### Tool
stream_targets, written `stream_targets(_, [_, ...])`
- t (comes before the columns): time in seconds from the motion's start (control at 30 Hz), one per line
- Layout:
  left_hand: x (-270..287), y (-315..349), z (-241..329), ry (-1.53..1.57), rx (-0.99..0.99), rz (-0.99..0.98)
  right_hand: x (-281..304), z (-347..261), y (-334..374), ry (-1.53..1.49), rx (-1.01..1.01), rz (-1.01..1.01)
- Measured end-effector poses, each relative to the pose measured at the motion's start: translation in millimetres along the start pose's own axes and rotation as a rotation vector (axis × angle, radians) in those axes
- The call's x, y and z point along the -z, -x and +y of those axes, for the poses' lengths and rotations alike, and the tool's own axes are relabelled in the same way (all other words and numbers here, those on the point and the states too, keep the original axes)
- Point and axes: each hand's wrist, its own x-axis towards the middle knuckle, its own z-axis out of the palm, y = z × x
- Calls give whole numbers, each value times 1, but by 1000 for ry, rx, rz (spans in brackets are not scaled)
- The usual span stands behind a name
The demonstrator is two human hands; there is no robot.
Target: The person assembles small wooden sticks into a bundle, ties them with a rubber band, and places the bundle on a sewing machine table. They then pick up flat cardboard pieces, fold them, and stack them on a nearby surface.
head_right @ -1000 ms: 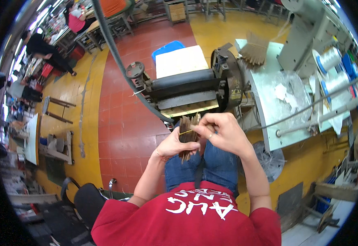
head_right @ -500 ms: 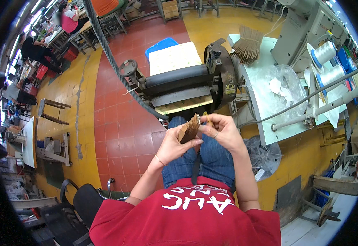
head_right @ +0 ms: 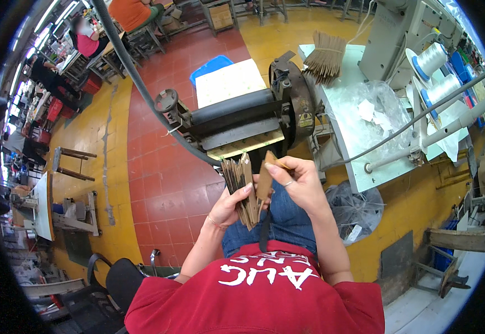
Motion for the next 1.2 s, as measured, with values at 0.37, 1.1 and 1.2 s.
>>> stream_targets(0.37, [3, -4, -11, 320, 154, -500, -5, -26, 7, 286, 125, -144])
stream_targets(1.1, [14, -11, -34, 110, 189, -181, 67, 27, 56, -165, -45, -247])
stream_targets(1.2, [12, -13, -27, 117, 115, -199, 66, 18, 49, -6, -89, -205])
